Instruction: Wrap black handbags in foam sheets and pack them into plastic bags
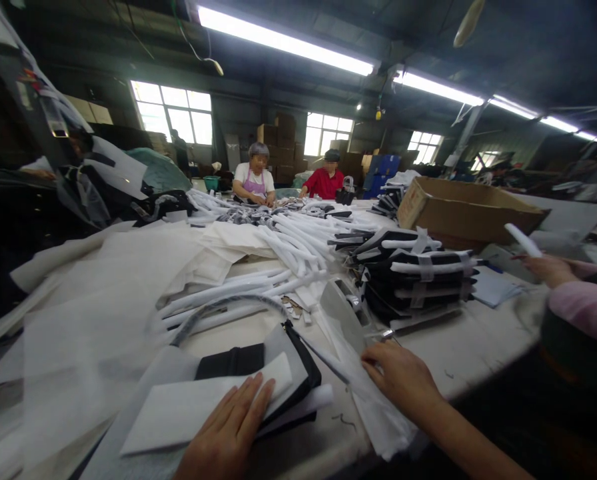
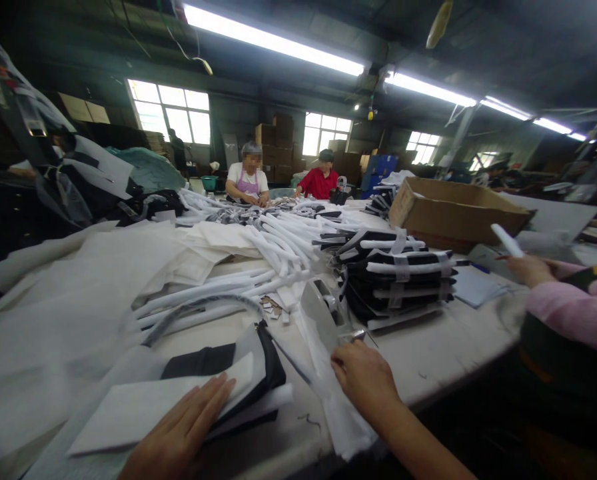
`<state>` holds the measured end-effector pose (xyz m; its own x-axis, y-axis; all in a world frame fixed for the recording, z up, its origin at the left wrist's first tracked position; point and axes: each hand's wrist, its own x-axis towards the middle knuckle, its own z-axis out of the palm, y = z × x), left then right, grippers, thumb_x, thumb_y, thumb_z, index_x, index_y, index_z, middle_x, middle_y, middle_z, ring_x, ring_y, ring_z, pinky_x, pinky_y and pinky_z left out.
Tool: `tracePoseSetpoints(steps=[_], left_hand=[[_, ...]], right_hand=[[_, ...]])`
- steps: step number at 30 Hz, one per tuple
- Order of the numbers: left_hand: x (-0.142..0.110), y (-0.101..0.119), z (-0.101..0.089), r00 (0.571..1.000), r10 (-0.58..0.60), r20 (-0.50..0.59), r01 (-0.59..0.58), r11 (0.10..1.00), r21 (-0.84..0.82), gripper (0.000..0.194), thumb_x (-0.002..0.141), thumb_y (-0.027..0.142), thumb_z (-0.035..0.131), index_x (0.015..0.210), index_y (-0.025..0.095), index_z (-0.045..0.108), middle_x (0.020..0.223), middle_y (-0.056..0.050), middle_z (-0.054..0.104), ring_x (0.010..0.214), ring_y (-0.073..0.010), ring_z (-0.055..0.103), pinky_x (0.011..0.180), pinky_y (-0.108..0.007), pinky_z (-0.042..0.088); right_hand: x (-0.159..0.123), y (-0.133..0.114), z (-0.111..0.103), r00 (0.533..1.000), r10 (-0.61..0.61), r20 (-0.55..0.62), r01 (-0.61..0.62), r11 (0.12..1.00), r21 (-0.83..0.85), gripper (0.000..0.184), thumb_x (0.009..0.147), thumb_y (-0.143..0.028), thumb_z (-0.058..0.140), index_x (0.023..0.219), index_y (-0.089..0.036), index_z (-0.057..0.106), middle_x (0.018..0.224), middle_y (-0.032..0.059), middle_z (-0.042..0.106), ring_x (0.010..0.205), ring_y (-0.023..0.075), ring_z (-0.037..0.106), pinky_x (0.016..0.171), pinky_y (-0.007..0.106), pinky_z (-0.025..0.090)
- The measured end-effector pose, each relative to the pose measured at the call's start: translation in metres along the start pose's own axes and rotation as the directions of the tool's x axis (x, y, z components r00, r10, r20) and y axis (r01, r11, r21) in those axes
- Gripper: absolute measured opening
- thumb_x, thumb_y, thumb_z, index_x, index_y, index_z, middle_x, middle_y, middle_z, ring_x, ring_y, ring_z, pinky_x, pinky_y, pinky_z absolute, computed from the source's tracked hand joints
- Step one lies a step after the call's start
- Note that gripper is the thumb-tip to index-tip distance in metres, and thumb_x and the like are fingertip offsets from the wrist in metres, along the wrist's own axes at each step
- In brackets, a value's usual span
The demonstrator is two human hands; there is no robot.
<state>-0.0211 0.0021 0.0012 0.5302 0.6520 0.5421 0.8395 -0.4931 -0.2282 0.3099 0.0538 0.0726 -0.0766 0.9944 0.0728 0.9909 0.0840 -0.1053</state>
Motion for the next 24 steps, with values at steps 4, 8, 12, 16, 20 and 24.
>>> tracePoseSetpoints(steps=[4, 8, 12, 16, 20, 24], left_hand=[[0.002, -0.001, -0.001, 1.000, 0.008, -0.011, -0.008, 1.000, -0.019, 0.069, 0.080, -0.005, 0.032, 0.143, 0.021, 0.044, 0.143, -0.002, 0.053, 0.124, -0.0175, 0.057, 0.102, -0.033, 0.051], [0.004, 0.000, -0.006, 0.999, -0.032, 0.006, 0.032, 0.997, -0.068, 0.075, 0.072, -0.004, 0.036, 0.142, 0.020, 0.044, 0.142, -0.002, 0.054, 0.124, -0.0182, 0.056, 0.104, -0.034, 0.049], [0.004, -0.005, -0.009, 0.998, -0.063, 0.020, 0.065, 0.995, -0.081, 0.083, 0.065, -0.002, 0.039, 0.145, 0.018, 0.038, 0.142, -0.003, 0.054, 0.123, -0.0196, 0.057, 0.103, -0.034, 0.050], [0.003, -0.014, -0.008, 0.998, -0.059, 0.006, 0.060, 0.995, -0.082, 0.086, 0.063, 0.002, 0.042, 0.147, 0.019, 0.034, 0.140, -0.003, 0.055, 0.119, -0.0210, 0.061, 0.100, -0.033, 0.052], [0.004, -0.020, -0.008, 0.997, -0.071, 0.021, 0.072, 0.995, -0.073, 0.085, 0.067, 0.003, 0.042, 0.150, 0.019, 0.030, 0.140, -0.003, 0.056, 0.118, -0.0211, 0.062, 0.098, -0.033, 0.054], [0.006, -0.023, -0.010, 0.993, -0.110, 0.033, 0.112, 0.991, -0.072, 0.081, 0.071, 0.006, 0.043, 0.150, 0.019, 0.028, 0.138, -0.004, 0.057, 0.116, -0.0206, 0.063, 0.096, -0.033, 0.054]], right_hand=[[0.003, -0.003, -0.007, 1.000, 0.019, 0.022, -0.020, 0.998, 0.060, 0.007, 0.077, -0.020, 0.065, 0.074, -0.026, 0.069, 0.078, -0.0014, 0.069, 0.082, 0.0193, 0.062, 0.068, 0.028, 0.036], [0.006, -0.003, -0.008, 0.998, 0.036, 0.050, -0.041, 0.994, 0.100, 0.007, 0.078, -0.021, 0.061, 0.075, -0.024, 0.066, 0.078, -0.0014, 0.069, 0.079, 0.0182, 0.062, 0.063, 0.027, 0.033], [0.008, 0.001, -0.005, 0.998, 0.050, 0.044, -0.054, 0.992, 0.115, 0.011, 0.086, -0.020, 0.055, 0.080, -0.022, 0.063, 0.084, 0.0019, 0.069, 0.078, 0.0197, 0.062, 0.063, 0.028, 0.032], [0.008, 0.007, -0.002, 0.997, 0.028, 0.076, -0.042, 0.982, 0.184, 0.018, 0.079, -0.013, 0.063, 0.096, -0.021, 0.063, 0.074, -0.0002, 0.070, 0.074, 0.0187, 0.064, 0.064, 0.027, 0.036], [0.008, 0.009, -0.002, 0.998, -0.001, 0.058, -0.015, 0.963, 0.268, 0.027, 0.075, -0.016, 0.071, 0.101, -0.021, 0.065, 0.074, -0.0022, 0.072, 0.074, 0.0172, 0.066, 0.068, 0.025, 0.041], [0.011, 0.011, 0.001, 0.997, -0.024, 0.080, -0.003, 0.946, 0.325, 0.013, 0.076, -0.031, 0.071, 0.085, -0.021, 0.073, 0.072, -0.0002, 0.073, 0.069, 0.0177, 0.066, 0.061, 0.025, 0.042]])
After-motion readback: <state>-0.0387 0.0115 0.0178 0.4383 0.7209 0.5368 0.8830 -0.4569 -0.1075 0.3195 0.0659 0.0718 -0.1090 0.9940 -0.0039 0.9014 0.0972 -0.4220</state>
